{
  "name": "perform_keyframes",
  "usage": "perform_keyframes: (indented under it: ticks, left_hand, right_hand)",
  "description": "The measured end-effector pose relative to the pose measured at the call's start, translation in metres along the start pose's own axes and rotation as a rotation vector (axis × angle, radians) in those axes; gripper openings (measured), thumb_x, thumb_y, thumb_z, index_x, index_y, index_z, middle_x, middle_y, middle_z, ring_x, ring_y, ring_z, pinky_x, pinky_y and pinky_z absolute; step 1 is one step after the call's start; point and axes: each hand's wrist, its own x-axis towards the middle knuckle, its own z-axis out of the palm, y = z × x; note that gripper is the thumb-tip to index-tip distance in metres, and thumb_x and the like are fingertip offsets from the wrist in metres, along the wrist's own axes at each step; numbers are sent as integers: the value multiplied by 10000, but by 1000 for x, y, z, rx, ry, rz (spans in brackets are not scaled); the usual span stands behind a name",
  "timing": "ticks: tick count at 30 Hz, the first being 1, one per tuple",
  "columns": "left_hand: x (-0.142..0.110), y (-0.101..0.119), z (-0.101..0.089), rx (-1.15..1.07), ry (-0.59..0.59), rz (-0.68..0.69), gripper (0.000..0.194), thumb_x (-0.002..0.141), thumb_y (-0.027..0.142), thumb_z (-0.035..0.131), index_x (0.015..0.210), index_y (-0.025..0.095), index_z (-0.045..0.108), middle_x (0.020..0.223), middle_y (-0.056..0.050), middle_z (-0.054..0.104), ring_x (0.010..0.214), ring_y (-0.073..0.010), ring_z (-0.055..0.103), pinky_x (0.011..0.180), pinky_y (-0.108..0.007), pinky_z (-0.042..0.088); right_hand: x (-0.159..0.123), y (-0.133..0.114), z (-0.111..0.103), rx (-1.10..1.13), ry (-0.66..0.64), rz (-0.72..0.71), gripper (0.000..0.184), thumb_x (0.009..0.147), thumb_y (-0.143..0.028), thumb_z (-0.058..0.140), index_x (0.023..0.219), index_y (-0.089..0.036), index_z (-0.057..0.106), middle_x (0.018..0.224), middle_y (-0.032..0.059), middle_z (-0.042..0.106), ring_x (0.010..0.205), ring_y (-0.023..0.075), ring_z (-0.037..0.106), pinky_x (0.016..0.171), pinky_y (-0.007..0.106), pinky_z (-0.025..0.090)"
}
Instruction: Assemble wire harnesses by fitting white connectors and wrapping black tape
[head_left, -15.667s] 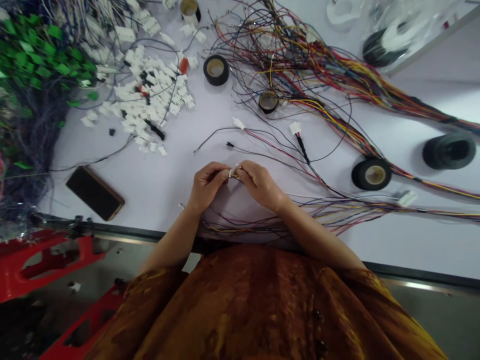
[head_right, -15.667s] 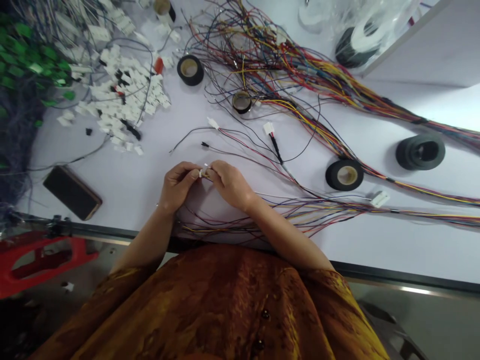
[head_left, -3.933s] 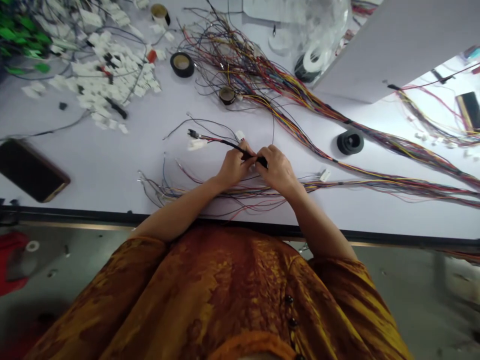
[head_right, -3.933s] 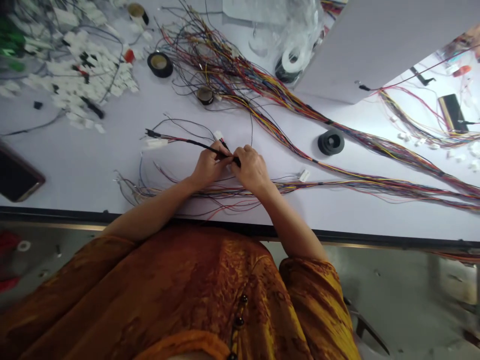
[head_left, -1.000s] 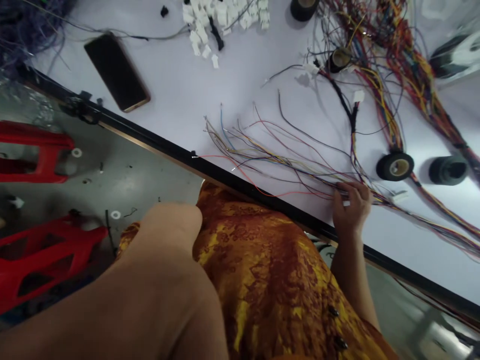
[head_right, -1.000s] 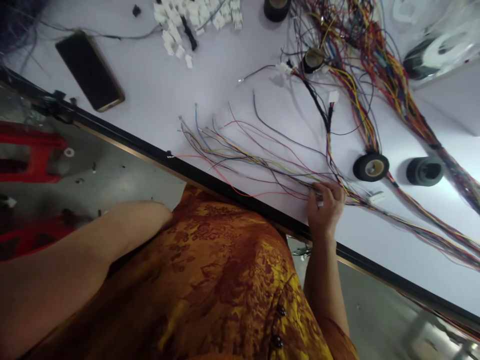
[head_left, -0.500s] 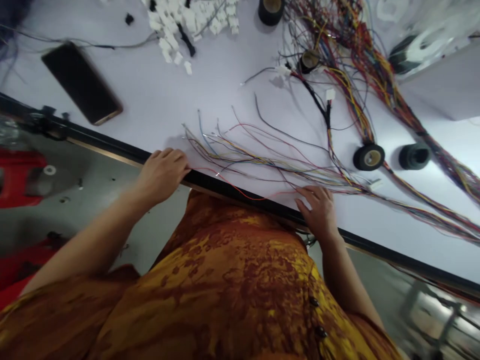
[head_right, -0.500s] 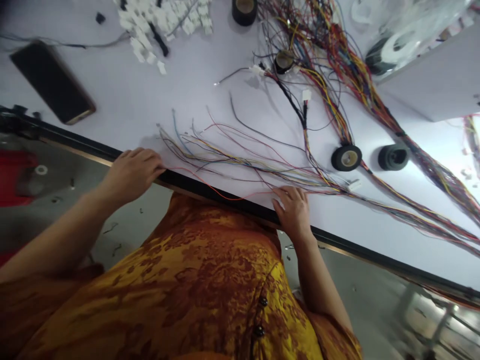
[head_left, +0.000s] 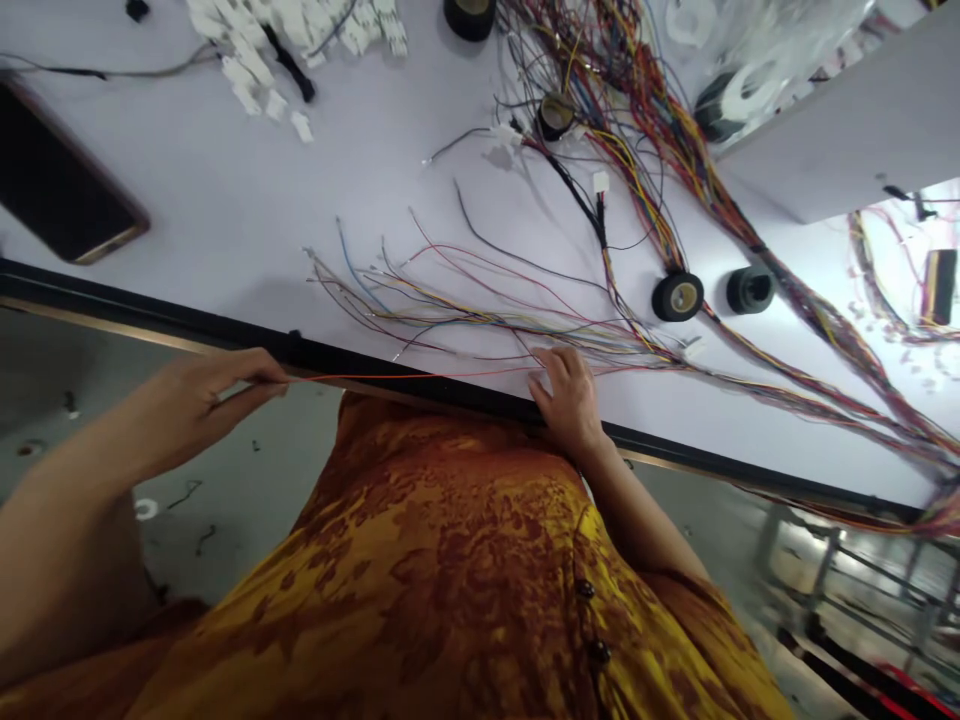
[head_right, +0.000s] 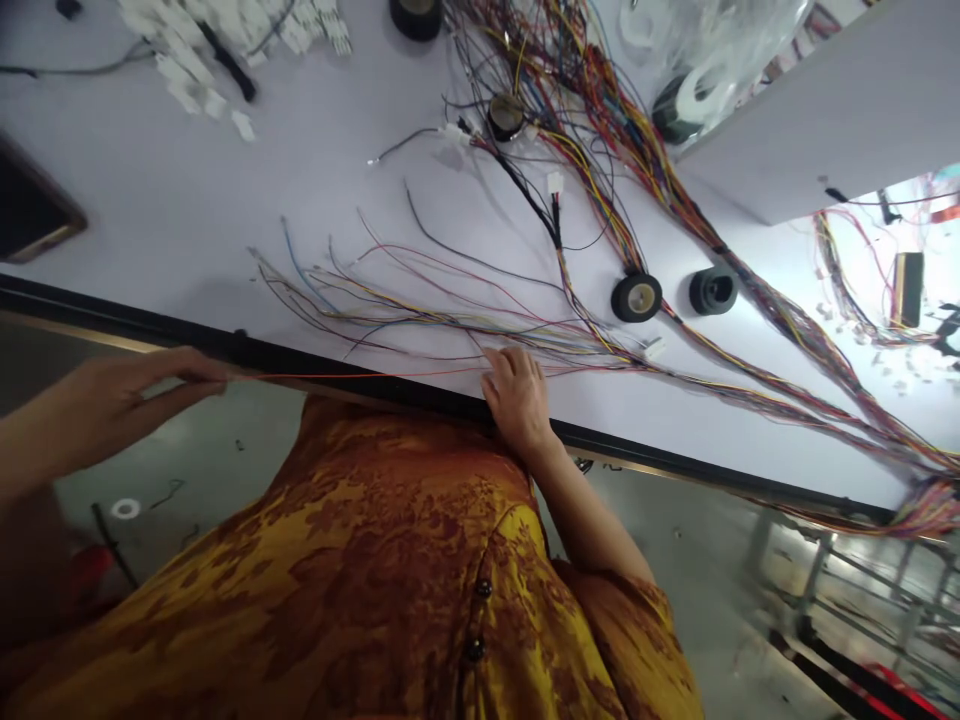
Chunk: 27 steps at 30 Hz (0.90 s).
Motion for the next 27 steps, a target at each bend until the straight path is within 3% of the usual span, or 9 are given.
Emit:
perform_keyframes:
  ticks: [4, 7, 11, 14, 19, 23, 27]
  left_hand:
    - [2, 2, 3, -1, -59, -43, 207, 938, 406, 477, 889, 260, 616, 746, 51, 679, 663, -148, 581, 671, -252, 434]
    - [0, 6, 4, -26, -69, -32, 197, 953, 400, 487, 936, 252, 616, 818, 35, 700, 716, -152, 599, 699, -262, 450]
    - [-5, 14, 5, -22, -66, -22, 169, 971, 362, 494, 955, 235, 604, 874, 20, 691, 753, -148, 604, 715, -269, 446]
    - [-7, 19, 5, -17, -31, -18, 161, 977, 348, 487, 939, 231, 590, 848, 17, 675, 733, -151, 596, 703, -276, 442]
    - [-5, 25, 7, 29, 89, 8, 165, 988, 346, 488, 971, 217, 590, 946, -21, 679, 849, -180, 629, 796, -326, 492]
    - [5, 58, 19, -52, 268, 216, 203, 995, 344, 478, 1066, 213, 617, 1101, -71, 694, 1044, -206, 645, 948, -368, 514]
    - [29, 109, 44, -12, 76, 547, 382, 984, 316, 502, 1355, 239, 542, 1349, -101, 638, 1263, -224, 586, 1068, -386, 469]
  right_hand:
    - [22, -17, 3, -65, -68, -128, 182, 944, -237, 550, 1054, -213, 693, 1060, 118, 630, 1004, 283, 543, 858, 413, 420]
    - [32, -31, 7, -83, -52, -217, 125, 941, -192, 536, 915, -215, 656, 1010, 104, 643, 969, 269, 548, 858, 398, 411]
    - [36, -45, 12, -5, -93, -205, 110, 945, -172, 509, 962, -199, 615, 929, 85, 644, 835, 233, 562, 766, 348, 415]
    - [37, -50, 14, -11, -134, -165, 132, 973, -215, 492, 933, -205, 618, 961, 98, 632, 825, 229, 571, 691, 336, 401]
    - [32, -48, 9, 52, -137, -228, 206, 992, -170, 435, 870, -207, 597, 908, 90, 647, 853, 228, 581, 781, 342, 425]
    - [27, -51, 1, 130, -222, -252, 157, 1003, -253, 485, 1031, -191, 626, 895, 55, 676, 770, 183, 607, 692, 295, 425]
    - [30, -62, -17, 165, -257, -400, 219, 1017, -257, 466, 960, -184, 664, 844, 40, 662, 702, 143, 596, 612, 268, 390]
